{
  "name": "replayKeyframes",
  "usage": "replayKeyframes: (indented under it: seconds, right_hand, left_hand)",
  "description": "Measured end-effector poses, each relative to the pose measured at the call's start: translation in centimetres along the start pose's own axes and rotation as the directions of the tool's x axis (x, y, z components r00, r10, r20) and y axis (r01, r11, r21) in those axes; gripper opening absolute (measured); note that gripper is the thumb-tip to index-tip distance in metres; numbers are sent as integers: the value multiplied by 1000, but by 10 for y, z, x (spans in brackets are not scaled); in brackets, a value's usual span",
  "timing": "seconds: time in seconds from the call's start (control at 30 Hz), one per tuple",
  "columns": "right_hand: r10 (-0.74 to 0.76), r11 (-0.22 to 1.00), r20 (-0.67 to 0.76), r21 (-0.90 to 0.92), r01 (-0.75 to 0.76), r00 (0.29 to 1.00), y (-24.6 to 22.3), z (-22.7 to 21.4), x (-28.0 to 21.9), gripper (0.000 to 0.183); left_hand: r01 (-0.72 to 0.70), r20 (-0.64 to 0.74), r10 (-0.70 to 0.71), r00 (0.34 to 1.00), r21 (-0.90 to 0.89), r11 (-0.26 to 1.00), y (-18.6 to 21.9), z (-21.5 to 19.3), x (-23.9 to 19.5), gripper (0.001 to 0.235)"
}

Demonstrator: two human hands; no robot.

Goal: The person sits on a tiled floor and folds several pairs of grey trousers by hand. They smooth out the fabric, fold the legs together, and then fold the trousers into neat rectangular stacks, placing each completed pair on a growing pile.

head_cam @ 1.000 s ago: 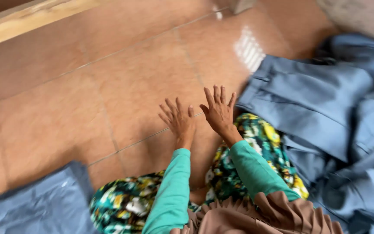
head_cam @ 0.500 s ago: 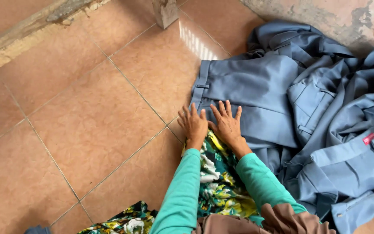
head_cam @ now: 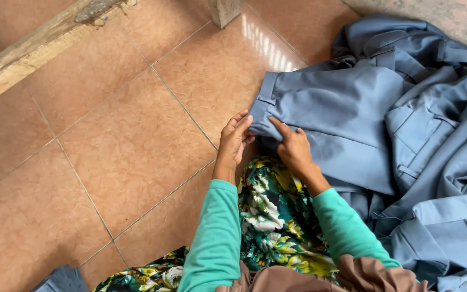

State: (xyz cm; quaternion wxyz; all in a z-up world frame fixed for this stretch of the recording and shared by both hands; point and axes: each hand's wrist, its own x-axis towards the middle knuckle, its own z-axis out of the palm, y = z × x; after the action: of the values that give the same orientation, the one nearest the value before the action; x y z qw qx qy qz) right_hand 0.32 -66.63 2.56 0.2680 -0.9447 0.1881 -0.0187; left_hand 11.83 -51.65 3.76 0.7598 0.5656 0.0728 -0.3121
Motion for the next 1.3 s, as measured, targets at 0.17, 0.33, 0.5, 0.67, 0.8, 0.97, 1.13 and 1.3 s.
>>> replayKeyframes:
  seconds: [0.17,0.33,0.5,0.67,0.8,0.97,1.13,1.3]
  right_hand:
    - [223,864,65,448,-228,973,18,-15,16,42]
    - [185,850,67,490,-194,980,10,-5,29,32]
    - [-74,957,105,288,41,992,-39,52,33,55]
    - [-174,958,108,-213,193,979,-104,61,15,63]
    - [-196,920,140,-317,232,970,-134,49,-15,64]
    - [-205,866,153,-432,252,967,-125,99,-41,61]
    - [-264,834,294,-409,371,918,-165,105,-56,65]
    - [-346,793,447,-330,512,825,-210,137,-68,85]
  left_hand:
    - [114,39,-110,993,-98,989,-13,-25,2,50]
    - [197,181,-178,967,-90,976,-10,-4,-33,88]
    - [158,-27,-156,987,274,949,9,24,-49,99]
    - [189,-370,-107,923,193,963,-13,-27,-14,89]
    - [85,-439,-159,884,-183,979,46,-54,-26,90]
    - [-12,-457,-213,863,-442,897,64,-171,-35,88]
    - [-14,-490,-274,828,-506,862,-49,-384,42,94]
    - [-132,-676,-248,694,-457,880,-1,-462,-23,90]
